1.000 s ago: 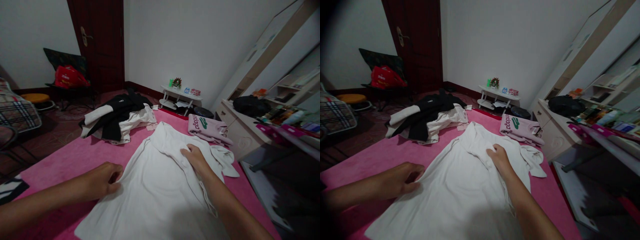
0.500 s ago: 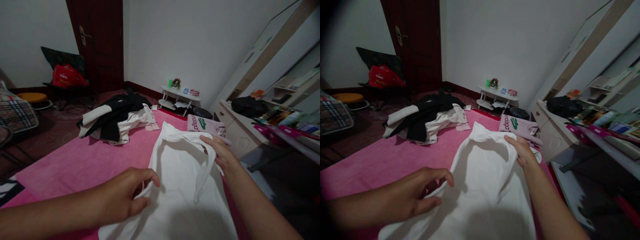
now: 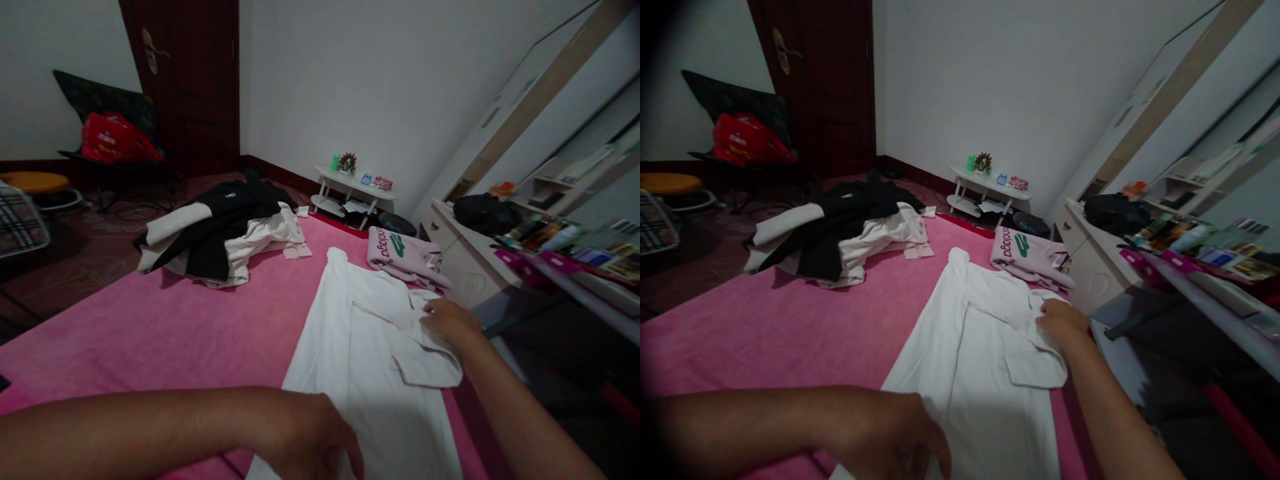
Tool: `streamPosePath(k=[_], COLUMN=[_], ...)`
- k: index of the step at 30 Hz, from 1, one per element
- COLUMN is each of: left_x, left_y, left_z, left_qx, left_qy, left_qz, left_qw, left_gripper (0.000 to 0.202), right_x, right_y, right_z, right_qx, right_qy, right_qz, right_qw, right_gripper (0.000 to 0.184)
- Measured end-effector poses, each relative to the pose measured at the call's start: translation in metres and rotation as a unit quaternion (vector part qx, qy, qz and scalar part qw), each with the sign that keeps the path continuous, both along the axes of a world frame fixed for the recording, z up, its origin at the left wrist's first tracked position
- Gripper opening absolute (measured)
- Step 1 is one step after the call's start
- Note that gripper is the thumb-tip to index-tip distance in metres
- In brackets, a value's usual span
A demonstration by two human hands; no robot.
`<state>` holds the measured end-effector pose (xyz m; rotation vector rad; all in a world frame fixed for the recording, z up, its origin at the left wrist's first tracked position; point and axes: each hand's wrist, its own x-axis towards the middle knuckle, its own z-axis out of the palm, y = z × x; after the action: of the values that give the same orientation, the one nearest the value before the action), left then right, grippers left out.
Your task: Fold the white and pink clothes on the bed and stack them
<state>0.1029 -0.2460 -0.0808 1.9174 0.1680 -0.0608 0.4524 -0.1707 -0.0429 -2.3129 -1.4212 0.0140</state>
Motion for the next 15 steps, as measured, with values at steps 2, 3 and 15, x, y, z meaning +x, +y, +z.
streamPosePath(k=[2,3,15], left_x=[0.009,0.013,0.004], left_y=[0.014,0.023,0.096], left_z=[-0.006,-0.008,-0.04], left_qx=[0.002,0.036,0.403], left_qy=[-0.011,-0.029,0.005], left_qz=[0.033,0.076,0.469], left_qw=[0.999,0.996,0.786], left_gripper=[0.036,0.033,0.03], right_x=[-0.015,-0.027,-0.118], right_y=[0.008,0.013,0.122], right_z=[-0.002,-0.003,-0.069], right_qx=[-0.055,-0.055,0.003], right_qy=[-0.1,-0.128,0.011], right_qz=[0.03,0.069,0.171], right_qw=[0.993,0.988,0.985], right_gripper=[0.016,0.02,0.076])
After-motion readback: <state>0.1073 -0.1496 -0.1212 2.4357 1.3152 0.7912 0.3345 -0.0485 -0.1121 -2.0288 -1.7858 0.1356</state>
